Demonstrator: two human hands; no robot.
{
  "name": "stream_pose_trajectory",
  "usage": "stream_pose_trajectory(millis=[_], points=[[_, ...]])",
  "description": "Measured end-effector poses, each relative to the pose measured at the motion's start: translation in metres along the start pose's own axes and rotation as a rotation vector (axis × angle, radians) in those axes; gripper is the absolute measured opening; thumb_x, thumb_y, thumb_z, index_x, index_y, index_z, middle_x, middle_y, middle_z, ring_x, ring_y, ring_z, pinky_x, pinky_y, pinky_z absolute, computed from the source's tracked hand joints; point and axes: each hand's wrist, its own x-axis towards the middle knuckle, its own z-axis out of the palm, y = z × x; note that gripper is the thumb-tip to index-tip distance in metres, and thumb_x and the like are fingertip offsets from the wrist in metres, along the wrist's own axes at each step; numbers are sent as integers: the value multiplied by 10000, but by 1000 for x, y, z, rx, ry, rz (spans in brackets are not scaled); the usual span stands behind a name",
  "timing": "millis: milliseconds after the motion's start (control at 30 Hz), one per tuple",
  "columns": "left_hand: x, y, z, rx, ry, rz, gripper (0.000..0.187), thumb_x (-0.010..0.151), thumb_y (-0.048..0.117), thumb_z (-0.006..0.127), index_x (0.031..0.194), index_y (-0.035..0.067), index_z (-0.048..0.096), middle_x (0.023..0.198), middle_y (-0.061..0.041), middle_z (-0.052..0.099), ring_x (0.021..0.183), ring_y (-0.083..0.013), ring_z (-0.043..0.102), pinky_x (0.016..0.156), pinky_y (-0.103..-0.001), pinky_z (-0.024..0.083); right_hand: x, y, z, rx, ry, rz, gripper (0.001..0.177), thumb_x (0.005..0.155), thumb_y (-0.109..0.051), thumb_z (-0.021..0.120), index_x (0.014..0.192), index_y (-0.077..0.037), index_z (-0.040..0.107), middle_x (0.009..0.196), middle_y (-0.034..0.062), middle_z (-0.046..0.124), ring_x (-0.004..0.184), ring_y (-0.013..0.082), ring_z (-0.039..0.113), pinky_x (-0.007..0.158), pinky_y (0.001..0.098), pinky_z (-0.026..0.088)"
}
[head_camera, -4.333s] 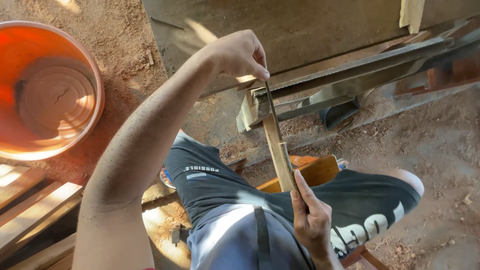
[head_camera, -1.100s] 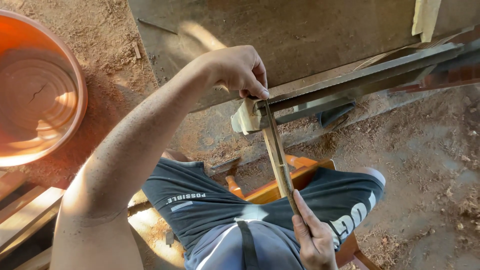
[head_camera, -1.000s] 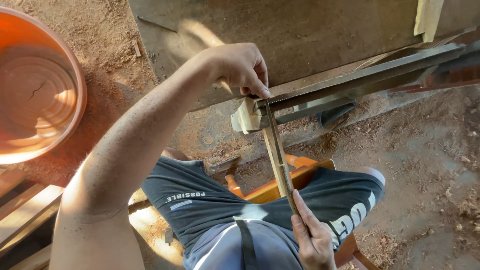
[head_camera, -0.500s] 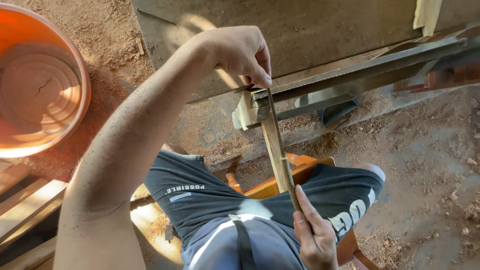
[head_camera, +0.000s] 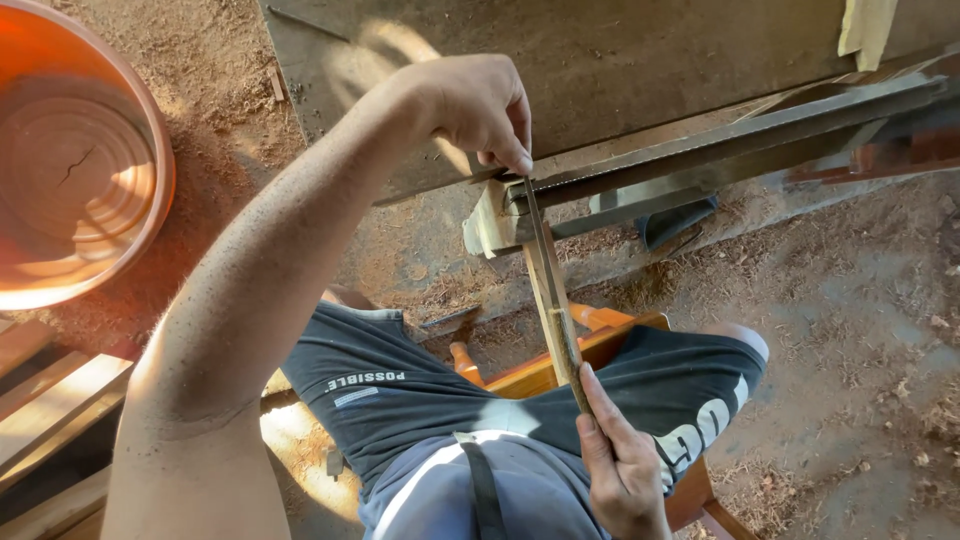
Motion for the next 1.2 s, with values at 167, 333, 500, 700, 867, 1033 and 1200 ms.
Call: stream_pose_trajectory(millis=[167, 333, 500, 700, 867, 1033, 1200], points=[[6, -6, -14, -42, 50, -39, 153, 825, 234, 820, 947, 140, 819, 948, -40, 807, 810, -155, 725, 811, -339, 584, 21, -12, 6, 30, -9, -78, 532, 980, -74, 565, 1509, -86, 517, 524, -27, 496, 469, 30, 398, 432, 238, 329], [6, -7, -24, -25, 133, -54, 196, 808, 262, 836, 967, 151, 803, 981, -46, 796, 845, -153, 737, 829, -341, 586, 33, -27, 11, 78, -10, -78, 519, 988, -88, 553, 1504, -63, 505, 551, -56, 529, 455, 20, 376, 403, 233, 296], [13, -17, -33, 30, 178, -48, 211, 828, 301, 825, 984, 162, 793, 988, -45, 782, 876, -144, 740, 864, -348, 570, 46, -28, 16, 78, 6, -170, 506, 1008, -79, 540, 1511, -51, 501, 565, -65, 515, 469, 18, 363, 418, 225, 290], [-12, 5, -33, -7, 139, 8, 193, 849, 310, 806, 971, 161, 793, 969, -37, 789, 856, -140, 739, 907, -349, 550, 25, -28, 6, 141, 11, -129, 532, 994, -64, 547, 1524, -58, 500, 586, -69, 449, 499, 21, 348, 436, 220, 274], [-17, 14, -15, 32, 72, 21, 165, 839, 283, 813, 949, 161, 813, 949, -36, 807, 846, -147, 744, 940, -354, 499, 2, -10, 0, 162, 12, -60, 536, 982, -70, 552, 1515, -67, 496, 556, -64, 462, 482, 30, 380, 429, 225, 305], [-6, 7, -1, 59, -24, 8, 154, 828, 262, 819, 945, 161, 814, 954, -17, 802, 856, -139, 745, 873, -348, 575, -10, 1, -2, 47, -6, -28, 537, 974, -61, 562, 1508, -109, 530, 539, -30, 524, 470, 36, 380, 446, 224, 329], [-2, 6, 7, 41, -50, -11, 161, 820, 271, 823, 933, 157, 817, 944, -25, 807, 861, -141, 750, 863, -343, 576, -16, -1, -4, -8, 22, -73, 534, 930, -34, 581, 1461, -77, 542, 692, 0, 741, 476, 14, 509, 470, 192, 413]])
